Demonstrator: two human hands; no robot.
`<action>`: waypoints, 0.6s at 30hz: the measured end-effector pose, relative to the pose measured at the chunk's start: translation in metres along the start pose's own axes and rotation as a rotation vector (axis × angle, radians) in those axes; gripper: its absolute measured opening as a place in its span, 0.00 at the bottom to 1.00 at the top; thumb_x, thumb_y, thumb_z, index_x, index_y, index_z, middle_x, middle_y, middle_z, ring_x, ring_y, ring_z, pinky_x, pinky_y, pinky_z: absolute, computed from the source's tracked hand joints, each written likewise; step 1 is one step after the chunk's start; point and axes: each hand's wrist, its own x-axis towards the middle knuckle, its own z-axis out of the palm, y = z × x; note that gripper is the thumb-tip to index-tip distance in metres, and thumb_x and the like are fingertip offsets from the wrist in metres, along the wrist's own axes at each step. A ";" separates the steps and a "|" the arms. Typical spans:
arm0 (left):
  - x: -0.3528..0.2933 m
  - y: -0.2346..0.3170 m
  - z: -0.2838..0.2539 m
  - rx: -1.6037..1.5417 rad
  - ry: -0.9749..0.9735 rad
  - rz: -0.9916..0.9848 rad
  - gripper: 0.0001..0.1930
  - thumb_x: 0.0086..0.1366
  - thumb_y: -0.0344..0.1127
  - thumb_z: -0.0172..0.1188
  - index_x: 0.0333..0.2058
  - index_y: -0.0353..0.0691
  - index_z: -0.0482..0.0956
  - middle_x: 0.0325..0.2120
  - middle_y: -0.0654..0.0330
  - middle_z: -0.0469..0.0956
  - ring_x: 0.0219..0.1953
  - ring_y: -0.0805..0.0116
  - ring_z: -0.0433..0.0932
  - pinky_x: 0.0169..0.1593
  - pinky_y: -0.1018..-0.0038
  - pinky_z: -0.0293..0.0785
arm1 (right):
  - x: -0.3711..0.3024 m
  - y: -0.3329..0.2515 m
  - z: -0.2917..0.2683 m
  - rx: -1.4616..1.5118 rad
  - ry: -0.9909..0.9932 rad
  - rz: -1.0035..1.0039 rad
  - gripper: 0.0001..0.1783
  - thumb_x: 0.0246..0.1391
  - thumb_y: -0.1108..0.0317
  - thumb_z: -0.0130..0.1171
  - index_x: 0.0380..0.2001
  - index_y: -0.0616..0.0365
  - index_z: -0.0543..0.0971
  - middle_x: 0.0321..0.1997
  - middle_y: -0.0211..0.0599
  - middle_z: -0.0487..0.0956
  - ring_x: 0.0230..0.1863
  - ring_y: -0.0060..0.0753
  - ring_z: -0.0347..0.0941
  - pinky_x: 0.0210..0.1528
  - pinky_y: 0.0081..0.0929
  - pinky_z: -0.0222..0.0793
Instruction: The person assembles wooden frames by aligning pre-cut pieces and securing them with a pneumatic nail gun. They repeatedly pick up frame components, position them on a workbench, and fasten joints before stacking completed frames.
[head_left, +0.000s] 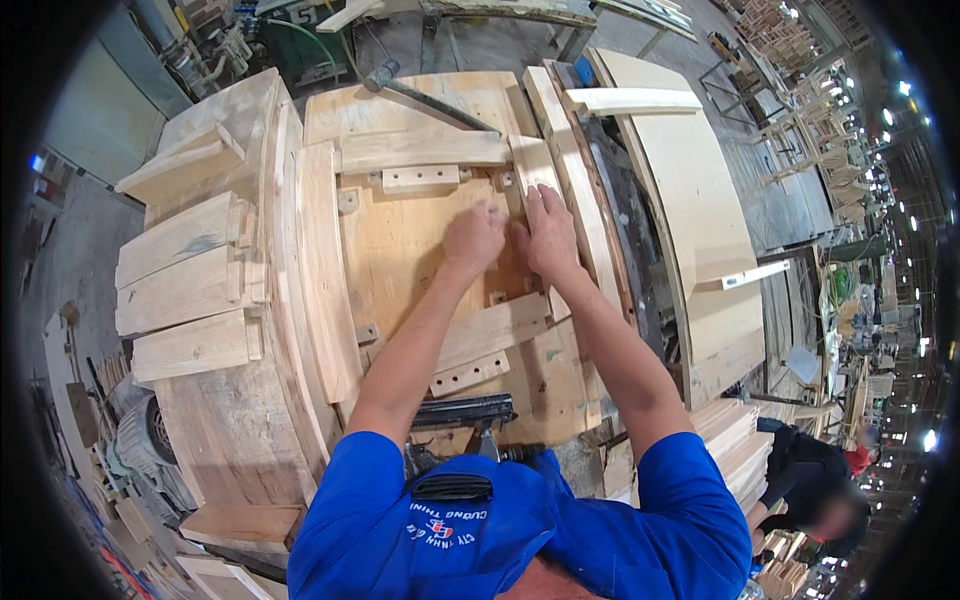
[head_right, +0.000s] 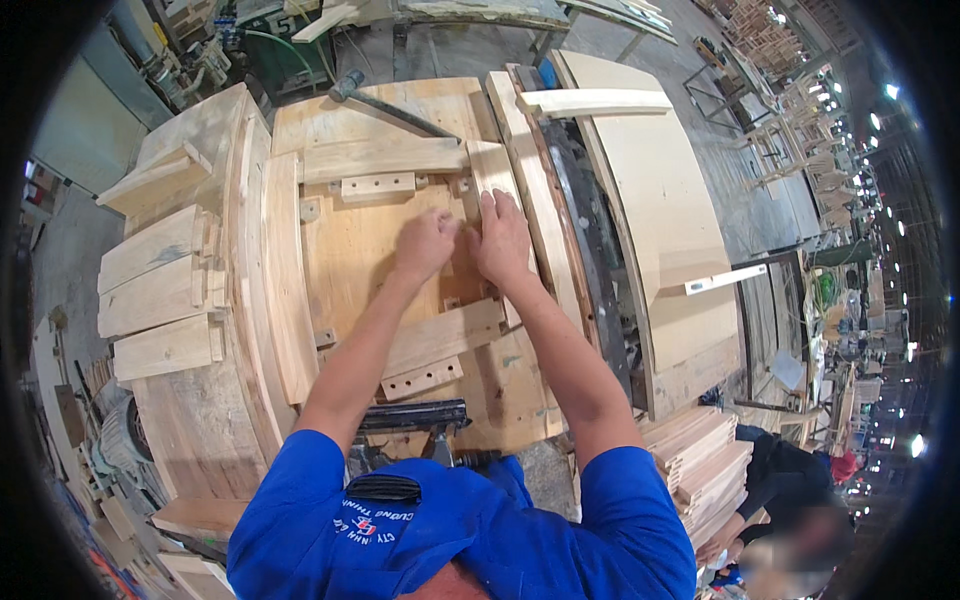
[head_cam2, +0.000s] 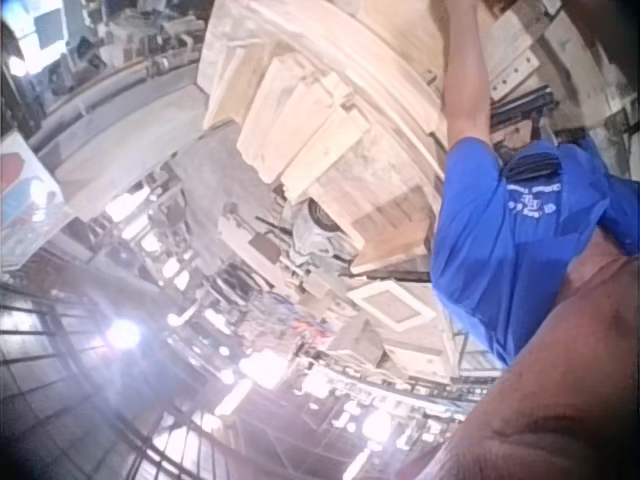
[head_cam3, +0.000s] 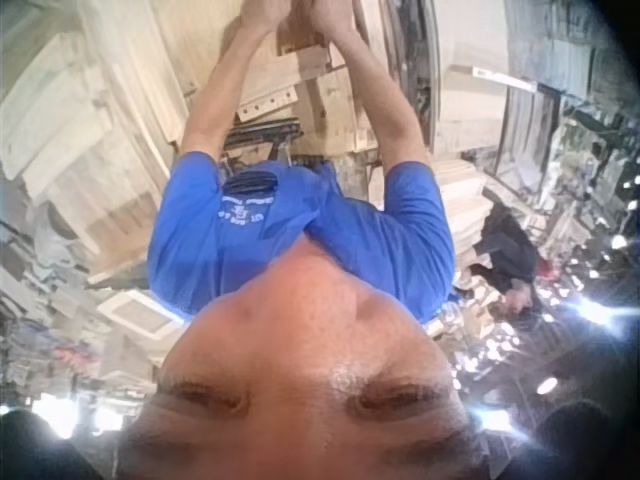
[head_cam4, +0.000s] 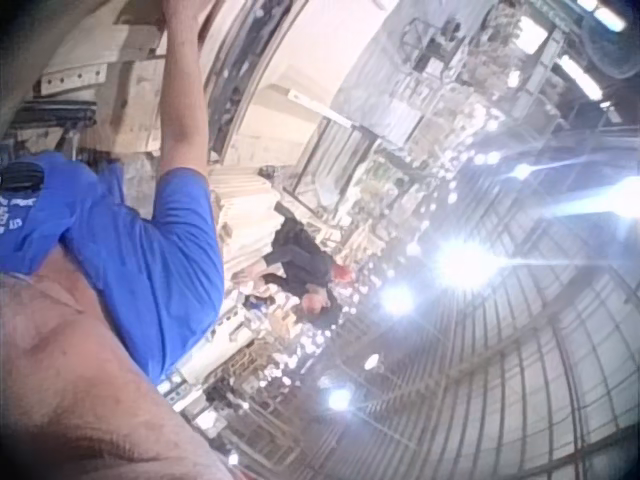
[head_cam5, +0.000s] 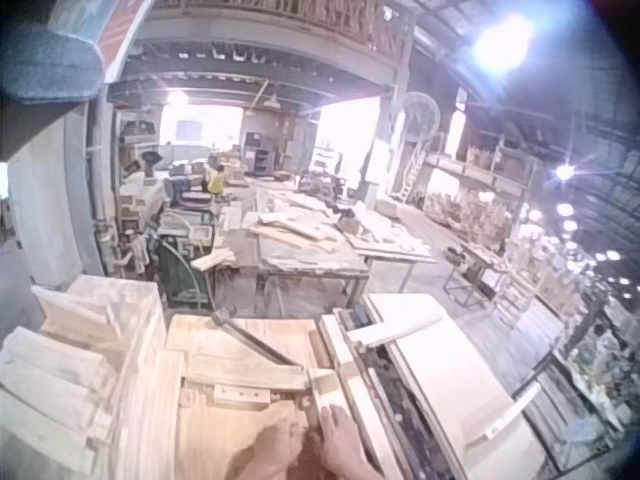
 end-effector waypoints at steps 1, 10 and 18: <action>0.009 0.008 -0.022 0.131 0.085 0.067 0.16 0.63 0.38 0.67 0.47 0.37 0.83 0.36 0.50 0.85 0.40 0.49 0.84 0.46 0.56 0.80 | 0.002 0.001 0.007 -0.019 0.002 0.007 0.35 0.53 0.70 0.65 0.64 0.67 0.68 0.67 0.63 0.69 0.70 0.67 0.63 0.72 0.54 0.59; 0.113 -0.008 -0.089 0.696 0.001 0.432 0.29 0.67 0.50 0.62 0.62 0.41 0.75 0.64 0.50 0.71 0.67 0.49 0.67 0.71 0.56 0.61 | 0.014 -0.006 0.035 -0.066 -0.094 -0.012 0.37 0.53 0.82 0.50 0.69 0.73 0.62 0.76 0.67 0.58 0.79 0.67 0.49 0.79 0.57 0.44; 0.110 -0.041 -0.065 0.694 0.179 0.542 0.29 0.71 0.54 0.58 0.65 0.47 0.74 0.67 0.53 0.70 0.70 0.54 0.65 0.75 0.55 0.53 | 0.011 -0.006 0.034 -0.101 -0.101 -0.042 0.39 0.50 0.84 0.52 0.69 0.74 0.61 0.76 0.67 0.57 0.79 0.68 0.48 0.80 0.56 0.43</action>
